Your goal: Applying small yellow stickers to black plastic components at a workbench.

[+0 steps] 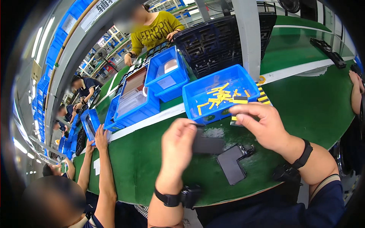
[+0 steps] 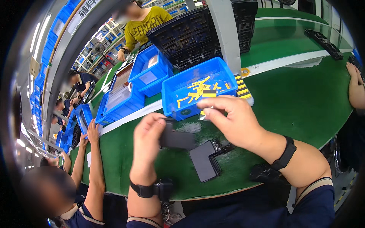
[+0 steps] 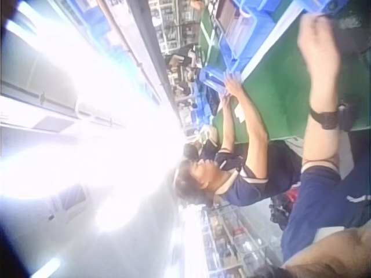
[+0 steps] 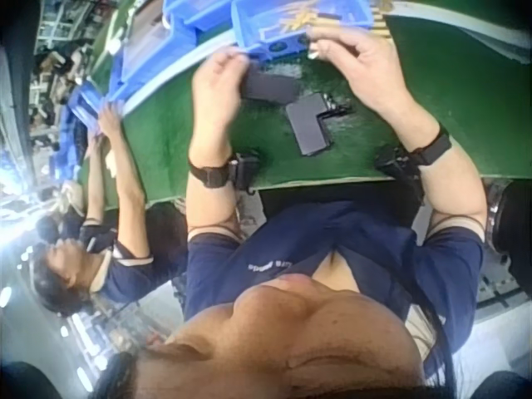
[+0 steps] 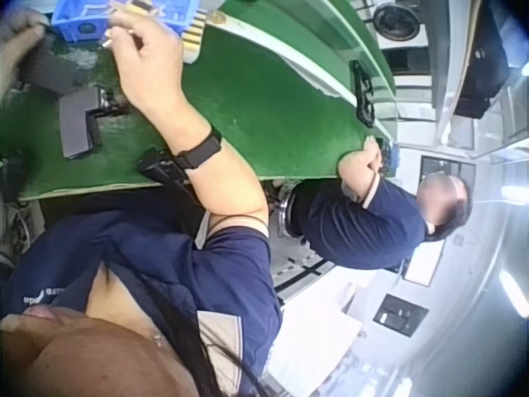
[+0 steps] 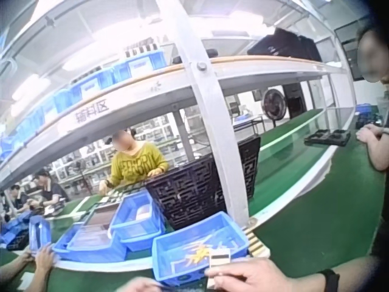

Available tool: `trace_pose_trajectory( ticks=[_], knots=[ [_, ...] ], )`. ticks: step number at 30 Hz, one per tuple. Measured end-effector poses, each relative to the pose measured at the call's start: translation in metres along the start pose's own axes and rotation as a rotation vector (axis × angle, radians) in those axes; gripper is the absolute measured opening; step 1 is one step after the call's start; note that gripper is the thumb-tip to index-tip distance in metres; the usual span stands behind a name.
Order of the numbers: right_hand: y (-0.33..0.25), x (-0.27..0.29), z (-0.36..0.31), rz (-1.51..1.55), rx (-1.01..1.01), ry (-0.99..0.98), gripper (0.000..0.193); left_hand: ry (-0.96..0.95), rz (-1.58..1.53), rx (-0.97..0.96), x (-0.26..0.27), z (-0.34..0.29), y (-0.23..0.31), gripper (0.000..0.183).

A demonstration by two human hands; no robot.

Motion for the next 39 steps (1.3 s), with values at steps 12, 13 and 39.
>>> trace_pose_trajectory(
  ticks=[12,13,39],
  knots=[
    [0.025,-0.023,-0.007,0.198,-0.274,-0.2,0.048,0.037,0.39,-0.146,0.003,-0.001,0.021,0.025],
    [0.02,-0.026,-0.008,0.222,-0.29,-0.232,0.035,-0.05,0.296,-0.226,-0.015,-0.006,0.026,0.028],
    [0.0,-0.007,-0.001,0.089,-0.147,-0.096,0.012,-0.311,0.728,-0.282,-0.063,-0.03,0.034,0.019]
  ],
)
Point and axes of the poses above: each hand's wrist, its own z-axis towards the middle knuckle, its own x-axis out of the back of the hand, y = z × x, the point moved 8 cm from there along z, towards the middle knuckle, and after that the axes turned 2 degrees about -z, right-handed, at the moved point
